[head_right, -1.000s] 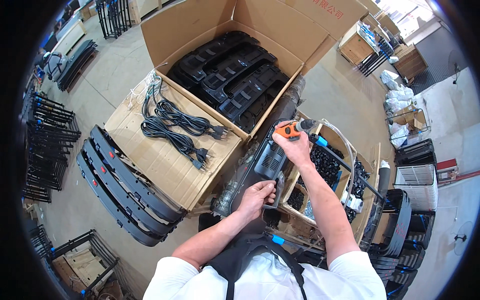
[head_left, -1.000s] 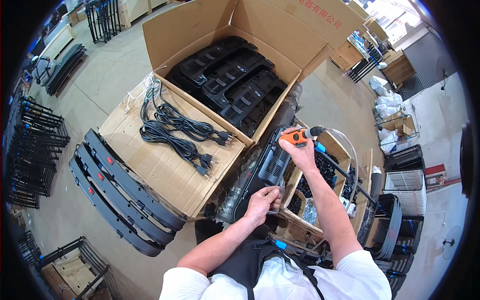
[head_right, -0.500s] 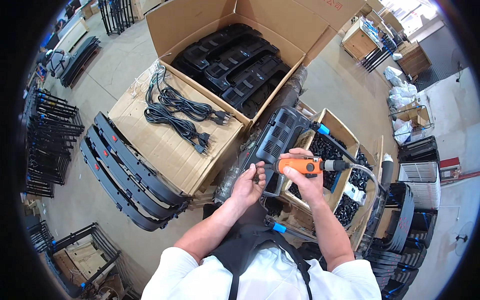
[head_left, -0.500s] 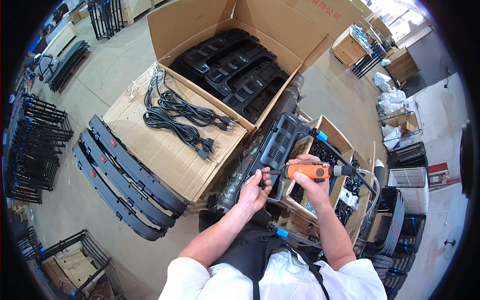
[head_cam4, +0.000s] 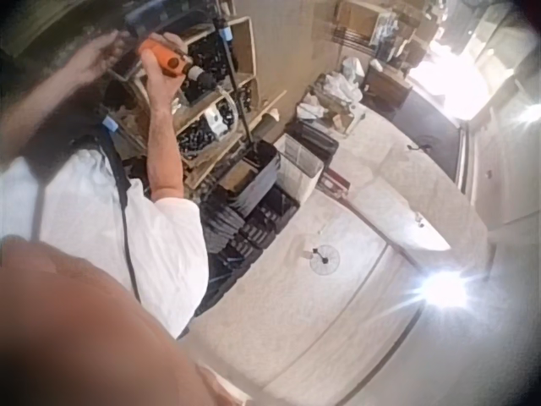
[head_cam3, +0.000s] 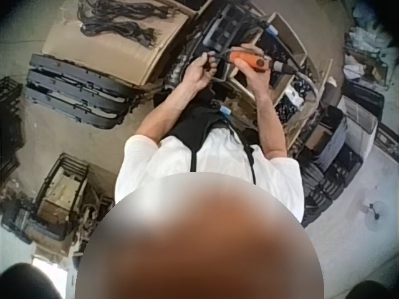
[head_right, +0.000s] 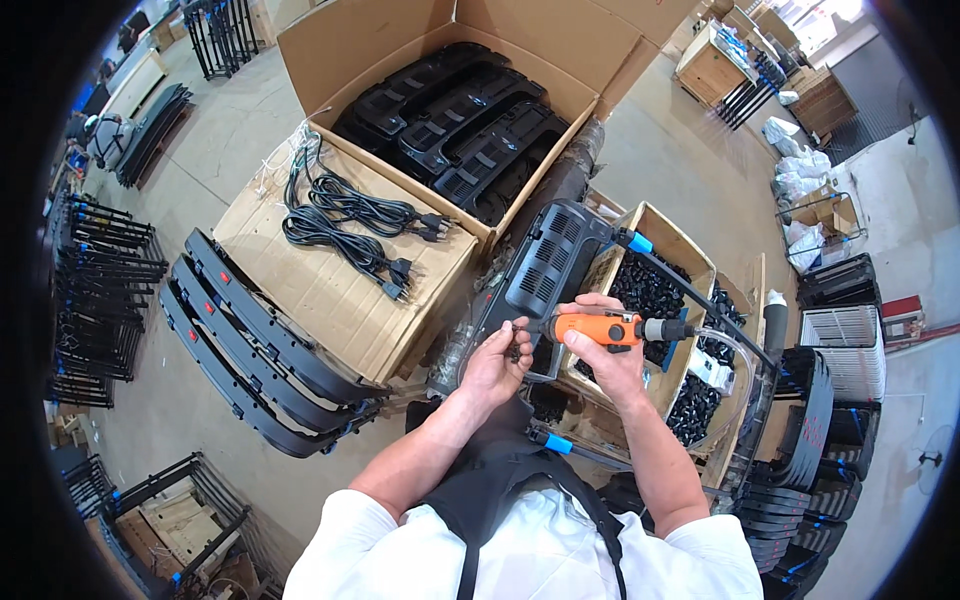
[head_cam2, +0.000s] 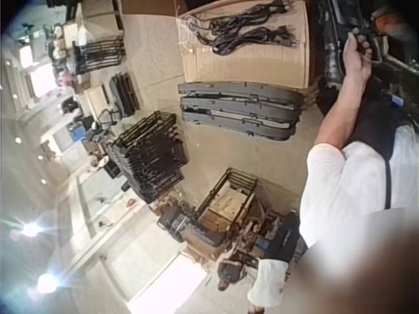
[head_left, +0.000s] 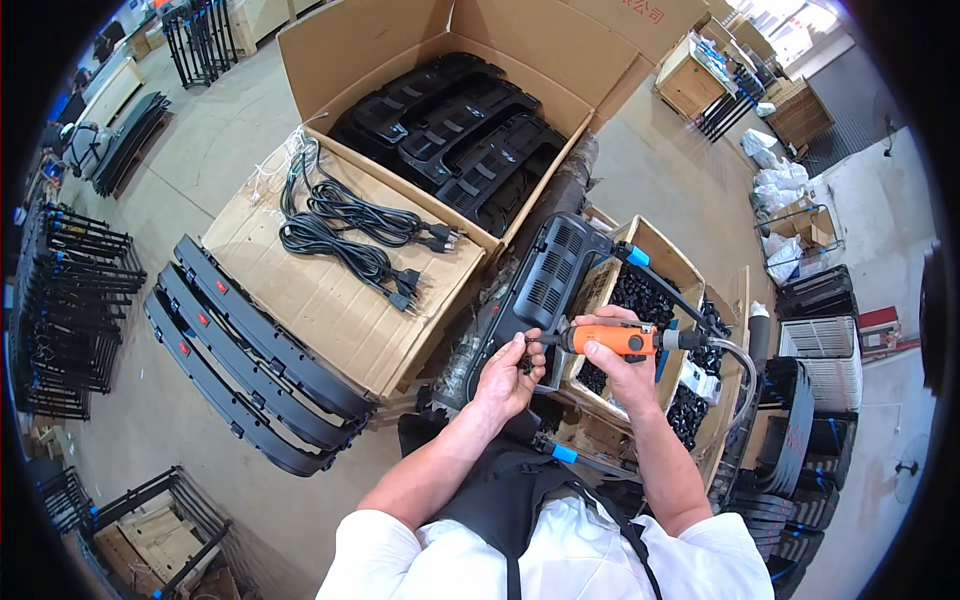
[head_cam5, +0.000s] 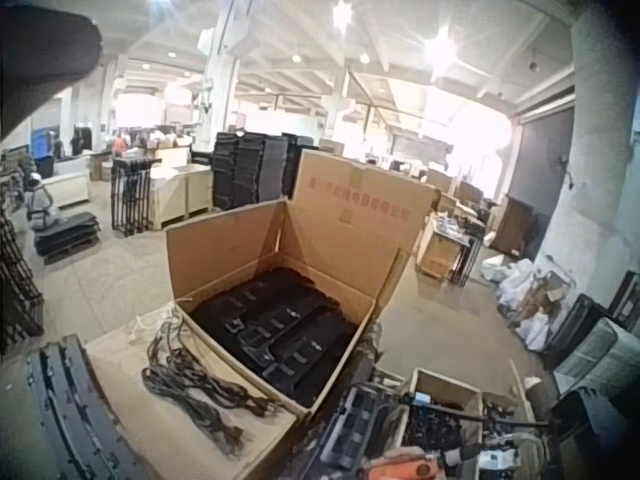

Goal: Assemble a leaf blower by attaching parts and securing them with screws.

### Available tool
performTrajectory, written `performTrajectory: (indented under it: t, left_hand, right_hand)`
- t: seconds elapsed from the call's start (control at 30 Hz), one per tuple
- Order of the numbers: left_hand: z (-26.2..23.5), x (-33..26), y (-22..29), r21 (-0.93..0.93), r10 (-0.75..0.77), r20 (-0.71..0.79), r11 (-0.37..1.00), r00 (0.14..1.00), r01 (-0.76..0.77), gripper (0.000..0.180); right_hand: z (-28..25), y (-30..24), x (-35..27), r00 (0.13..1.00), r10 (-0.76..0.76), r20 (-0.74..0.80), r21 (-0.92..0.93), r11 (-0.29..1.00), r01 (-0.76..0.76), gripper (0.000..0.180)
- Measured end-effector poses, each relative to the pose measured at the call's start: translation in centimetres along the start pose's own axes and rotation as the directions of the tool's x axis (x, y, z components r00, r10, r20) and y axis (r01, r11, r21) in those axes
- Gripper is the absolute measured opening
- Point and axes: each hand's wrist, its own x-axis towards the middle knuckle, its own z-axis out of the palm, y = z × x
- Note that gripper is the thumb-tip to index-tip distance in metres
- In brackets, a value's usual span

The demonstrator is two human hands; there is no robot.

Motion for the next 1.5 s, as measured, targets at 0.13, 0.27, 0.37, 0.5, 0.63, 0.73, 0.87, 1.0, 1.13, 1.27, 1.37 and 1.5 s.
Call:
performTrajectory:
  t: [0.13,0.27,0.37,0.5,0.63,0.73,0.87,1.0,1.13,1.27,1.37,1.5]
  left_hand:
    - [-0.5,-0.4,-0.9,-0.042,0.003,0.02,0.999,1.0,-0.002,0.035]
    - [-0.4,-1.7,-1.8,0.025,-0.045,-0.104,0.999,0.994,0.048,0.037]
    - [-0.9,-3.3,-1.9,0.09,-0.076,-0.102,0.992,0.992,0.085,0.034]
    - [-1.4,-5.0,-1.7,0.301,-0.072,-0.066,0.95,0.995,0.088,0.031]
    - [-2.2,-5.6,-1.3,0.375,-0.073,-0.009,0.924,0.997,0.07,0.029]
    - [-2.7,-5.6,-1.1,0.408,-0.039,-0.066,0.911,0.997,0.063,0.027]
    - [-2.3,-6.1,-0.9,0.326,0.009,-0.131,0.945,0.991,0.034,0.027]
    - [-3.2,-6.4,-0.5,0.297,-0.012,-0.097,0.954,0.995,0.041,0.029]
    - [-3.6,-6.0,-0.2,0.239,-0.003,-0.137,0.97,0.991,0.036,0.028]
    - [-3.8,-5.3,-0.3,0.134,-0.008,-0.146,0.991,0.989,0.028,0.03]
    - [-3.7,-4.9,0.0,0.074,0.023,-0.241,0.997,0.97,-0.005,0.03]
    - [-3.7,-4.9,0.3,-0.026,0.02,-0.246,0.999,0.969,-0.027,0.03]
  right_hand:
    - [0.6,0.9,-0.2,1.0,0.005,0.021,-0.022,1.0,-0.004,0.05]
    - [1.6,2.9,0.2,0.999,-0.022,0.037,-0.016,1.0,0.022,0.051]
    - [2.7,3.1,0.5,0.998,0.017,0.056,-0.059,0.998,-0.013,0.051]
    - [3.6,3.4,0.8,0.995,0.021,0.098,-0.08,0.997,-0.013,0.05]
    - [4.4,3.3,1.1,0.993,0.042,0.115,-0.076,0.997,-0.033,0.05]
    - [4.9,3.3,1.3,0.991,0.025,0.133,-0.111,0.994,-0.01,0.05]
    - [5.7,2.9,1.5,0.979,0.008,0.202,-0.256,0.966,0.045,0.04]
    - [5.9,3.7,1.7,0.963,-0.016,0.269,-0.326,0.94,0.106,0.031]
    - [6.1,3.7,1.9,0.957,0.01,0.291,-0.33,0.94,0.091,0.036]
    - [6.5,2.8,1.6,0.965,0.026,0.263,-0.391,0.917,0.081,0.036]
    - [6.3,2.9,1.0,0.983,0.028,0.18,-0.204,0.979,0.01,0.045]
    - [4.5,1.6,-1.7,0.992,0.034,0.118,-0.06,0.998,-0.027,0.051]
